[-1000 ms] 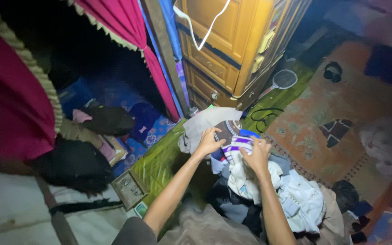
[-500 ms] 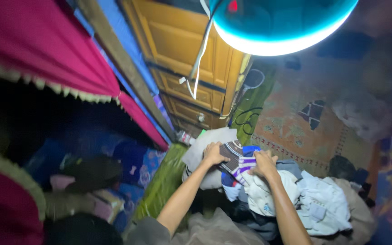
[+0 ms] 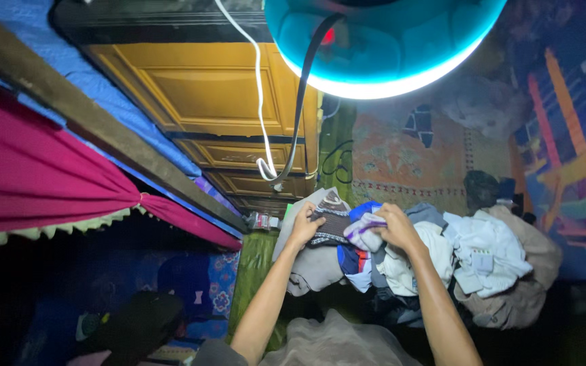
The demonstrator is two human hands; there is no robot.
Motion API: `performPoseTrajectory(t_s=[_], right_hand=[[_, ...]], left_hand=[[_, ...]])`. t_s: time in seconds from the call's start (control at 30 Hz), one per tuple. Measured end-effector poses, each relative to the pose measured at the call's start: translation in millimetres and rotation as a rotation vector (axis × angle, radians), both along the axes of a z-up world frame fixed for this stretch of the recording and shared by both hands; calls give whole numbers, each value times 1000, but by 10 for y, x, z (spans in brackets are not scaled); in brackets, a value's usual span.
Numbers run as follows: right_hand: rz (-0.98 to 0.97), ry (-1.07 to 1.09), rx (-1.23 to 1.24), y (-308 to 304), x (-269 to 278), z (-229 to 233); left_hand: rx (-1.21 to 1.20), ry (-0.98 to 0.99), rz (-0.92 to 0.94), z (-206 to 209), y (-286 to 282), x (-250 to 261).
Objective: The person sorts through a pile of clothes and miscellaneous items on a bed, picking up and placing down various objects including a phone, a small box, and folded garments. The person moves items from a central pile to a separate area on the bed.
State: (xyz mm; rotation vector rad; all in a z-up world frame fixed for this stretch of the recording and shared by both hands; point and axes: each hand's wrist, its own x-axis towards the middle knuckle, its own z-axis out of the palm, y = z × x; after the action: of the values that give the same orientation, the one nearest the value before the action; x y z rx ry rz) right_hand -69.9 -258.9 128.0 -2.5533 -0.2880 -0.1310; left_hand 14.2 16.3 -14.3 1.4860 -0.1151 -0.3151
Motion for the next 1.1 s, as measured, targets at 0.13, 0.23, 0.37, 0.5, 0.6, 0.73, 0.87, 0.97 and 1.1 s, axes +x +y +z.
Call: performPoseTrajectory(t_s=[0.13, 0.23, 0.37, 0.5, 0.6, 0.73, 0.87, 0.97, 1.1], right_hand=[[-219, 55, 275, 16, -123, 131], [-391, 131, 466, 1, -244, 74], [-585, 103, 791, 3, -401, -206], [-669, 48, 1170, -106, -575, -464], [-632, -17, 1387, -209, -730, -494], [-651, -48, 1599, -363, -1065, -333], [-641, -145, 1632, -565, -1674, -97], [-675, -197, 1618, -825, -2233, -7], [-765, -238, 1557, -1362, -3165, -117]], left_hand=[[-29, 123, 121, 27, 65, 4], [35, 92, 49, 90, 74, -146], [51, 137, 112, 309, 62, -291], [65, -29, 148, 599, -33, -360], [-18, -177, 127, 836, -125, -385], [-109, -188, 77, 1129, -396, -527], [-155, -192, 0, 1318, -908, -864], [-140, -227, -42, 1378, -1372, -1240], [-174, -137, -82, 1354, -2036, -1846]])
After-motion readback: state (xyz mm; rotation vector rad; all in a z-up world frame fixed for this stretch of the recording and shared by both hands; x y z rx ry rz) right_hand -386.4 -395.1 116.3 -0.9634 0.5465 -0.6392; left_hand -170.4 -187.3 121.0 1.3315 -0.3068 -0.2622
